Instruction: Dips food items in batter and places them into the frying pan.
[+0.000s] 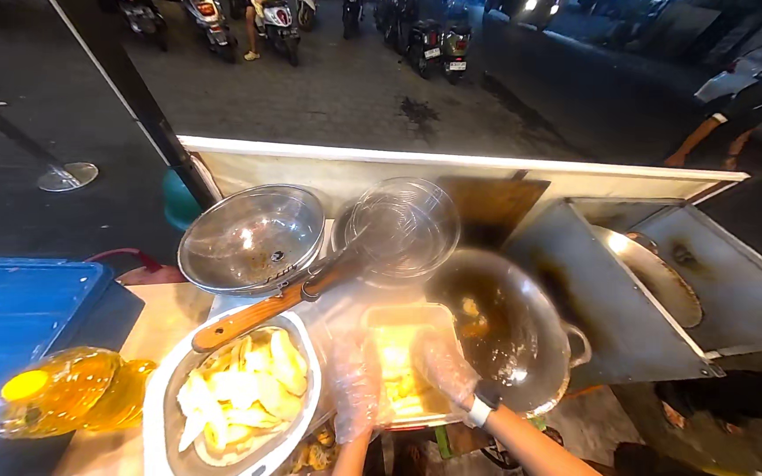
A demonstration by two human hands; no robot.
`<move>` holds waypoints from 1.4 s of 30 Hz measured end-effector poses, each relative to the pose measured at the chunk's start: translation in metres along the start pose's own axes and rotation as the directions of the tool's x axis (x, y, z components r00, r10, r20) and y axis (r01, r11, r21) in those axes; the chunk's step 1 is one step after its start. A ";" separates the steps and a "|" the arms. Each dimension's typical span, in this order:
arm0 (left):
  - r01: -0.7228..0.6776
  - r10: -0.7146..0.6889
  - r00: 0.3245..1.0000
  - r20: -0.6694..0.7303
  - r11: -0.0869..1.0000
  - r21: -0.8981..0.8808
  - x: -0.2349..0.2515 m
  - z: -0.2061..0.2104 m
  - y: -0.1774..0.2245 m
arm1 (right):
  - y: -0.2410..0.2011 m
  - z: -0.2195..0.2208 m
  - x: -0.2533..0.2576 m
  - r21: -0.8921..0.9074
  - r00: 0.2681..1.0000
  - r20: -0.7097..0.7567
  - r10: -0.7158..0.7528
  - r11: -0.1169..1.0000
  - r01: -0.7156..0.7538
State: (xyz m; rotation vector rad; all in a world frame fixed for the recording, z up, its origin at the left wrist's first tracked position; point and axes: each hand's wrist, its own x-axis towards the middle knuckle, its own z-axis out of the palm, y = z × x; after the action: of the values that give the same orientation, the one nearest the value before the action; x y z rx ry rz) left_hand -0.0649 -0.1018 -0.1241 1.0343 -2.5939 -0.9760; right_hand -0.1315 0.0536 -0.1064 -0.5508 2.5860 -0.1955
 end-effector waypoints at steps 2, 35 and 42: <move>0.002 -0.002 1.000 -0.005 1.000 -0.014 0.000 0.001 0.001 | 0.004 0.013 0.008 -0.055 0.999 0.033 -0.008 0.998 0.010; -0.613 0.727 0.522 0.446 0.684 -0.396 -0.081 -0.040 0.069 | 0.008 -0.003 -0.029 0.986 0.981 0.166 0.099 -0.007 -0.166; -0.620 0.796 0.551 0.252 0.592 -0.515 -0.083 -0.020 0.048 | 0.009 -0.009 -0.010 0.957 0.993 0.056 0.108 0.278 -0.085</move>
State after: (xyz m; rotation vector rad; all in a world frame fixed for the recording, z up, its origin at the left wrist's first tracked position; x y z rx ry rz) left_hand -0.0216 -0.0305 -0.0723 -0.4620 -2.5674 -1.4714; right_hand -0.1313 0.0662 -0.0962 0.1102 1.9236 -1.6120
